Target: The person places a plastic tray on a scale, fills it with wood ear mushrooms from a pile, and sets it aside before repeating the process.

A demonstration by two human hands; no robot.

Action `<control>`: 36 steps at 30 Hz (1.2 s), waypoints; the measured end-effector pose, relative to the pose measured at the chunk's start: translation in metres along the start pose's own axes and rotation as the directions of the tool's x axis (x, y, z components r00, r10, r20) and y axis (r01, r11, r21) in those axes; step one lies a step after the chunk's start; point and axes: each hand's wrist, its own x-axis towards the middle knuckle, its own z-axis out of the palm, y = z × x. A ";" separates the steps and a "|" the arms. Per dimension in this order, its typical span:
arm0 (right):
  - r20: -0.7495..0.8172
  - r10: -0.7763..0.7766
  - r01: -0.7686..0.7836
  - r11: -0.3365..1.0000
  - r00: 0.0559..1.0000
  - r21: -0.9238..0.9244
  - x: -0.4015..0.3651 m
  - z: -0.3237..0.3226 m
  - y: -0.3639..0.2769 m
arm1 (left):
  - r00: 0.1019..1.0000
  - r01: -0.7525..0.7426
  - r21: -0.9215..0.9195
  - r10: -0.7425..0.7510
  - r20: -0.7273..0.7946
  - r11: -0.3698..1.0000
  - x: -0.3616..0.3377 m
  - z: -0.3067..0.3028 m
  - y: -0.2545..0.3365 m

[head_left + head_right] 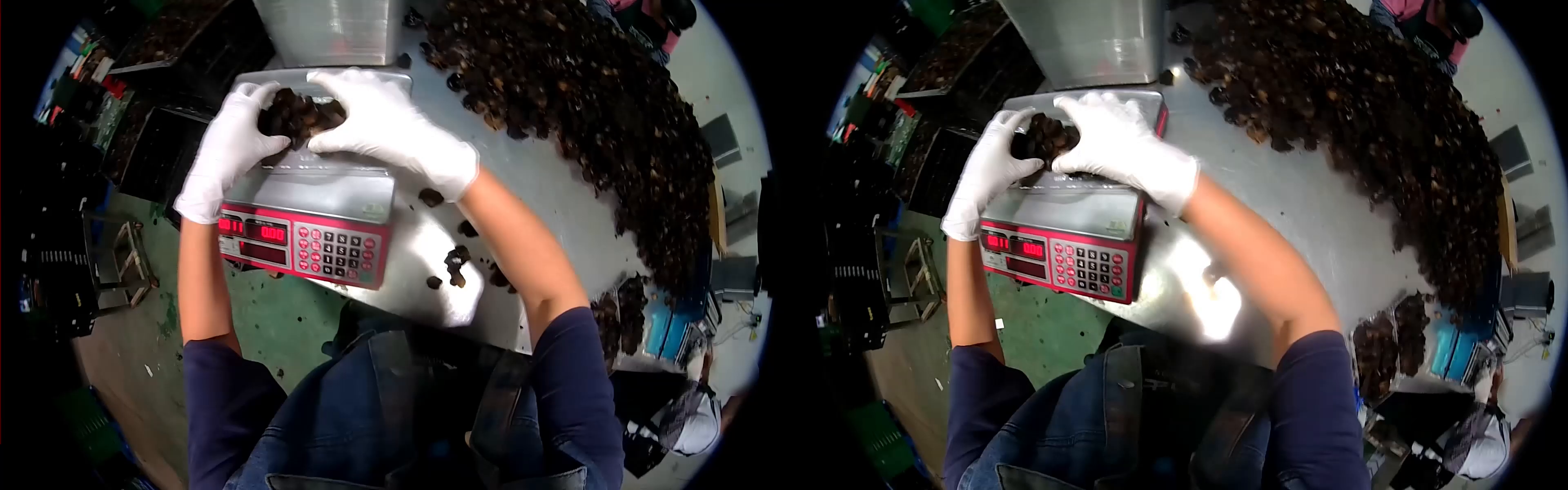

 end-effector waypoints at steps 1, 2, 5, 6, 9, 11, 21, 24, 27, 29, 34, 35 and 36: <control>0.069 0.047 -0.051 0.996 0.997 0.066 -0.014 -0.037 -0.011 | 1.000 -0.022 0.016 0.022 -0.001 1.000 -0.001 -0.003 -0.001; -0.061 0.051 -0.043 0.991 0.997 0.126 -0.035 -0.045 -0.002 | 0.998 -0.035 0.134 0.041 -0.042 0.990 -0.004 -0.007 0.005; -0.044 0.270 -0.263 0.957 0.962 0.122 -0.108 -0.082 0.027 | 0.978 -0.028 0.307 0.090 -0.191 0.951 -0.022 -0.022 0.045; 0.048 0.416 -0.419 0.903 0.908 0.098 -0.136 -0.094 0.029 | 0.950 -0.088 0.153 0.129 -0.284 0.984 -0.034 -0.020 0.072; 0.194 0.551 -0.555 0.831 0.812 -0.036 -0.224 -0.092 0.041 | 0.951 -0.310 -0.410 0.277 -0.138 0.858 -0.073 0.029 0.127; 0.142 0.493 -0.455 0.860 0.859 -0.231 -0.270 -0.083 0.032 | 0.871 -0.444 -0.195 0.472 0.135 0.875 -0.096 0.082 0.165; -0.226 0.524 -0.569 0.785 0.821 -0.247 -0.348 -0.021 0.012 | 0.899 -0.345 -0.312 0.407 0.161 0.885 -0.143 0.184 0.194; -0.376 0.558 -0.573 0.815 0.740 0.081 -0.332 -0.033 0.022 | 0.898 -0.282 -0.287 0.358 0.258 0.915 -0.139 0.184 0.194; -0.398 0.632 -0.569 0.774 0.665 0.278 -0.294 -0.036 0.032 | 0.966 -0.217 -0.245 0.245 0.088 0.945 -0.114 0.183 0.192; -0.367 0.567 -0.510 0.823 0.737 0.248 -0.260 -0.035 0.034 | 0.969 -0.230 -0.194 0.204 -0.142 0.954 -0.091 0.189 0.190; -0.133 0.501 -0.515 0.850 0.855 -0.106 -0.229 -0.012 0.038 | 0.992 -0.086 0.317 0.111 -0.062 0.945 -0.066 0.186 0.193; -0.126 0.443 -0.460 0.871 0.887 -0.172 -0.233 -0.009 0.038 | 0.990 -0.111 0.254 0.130 -0.061 0.961 -0.070 0.190 0.190; -0.138 0.419 -0.441 0.852 0.897 -0.280 -0.236 -0.004 0.035 | 0.992 -0.091 0.048 0.095 -0.079 0.995 -0.074 0.198 0.185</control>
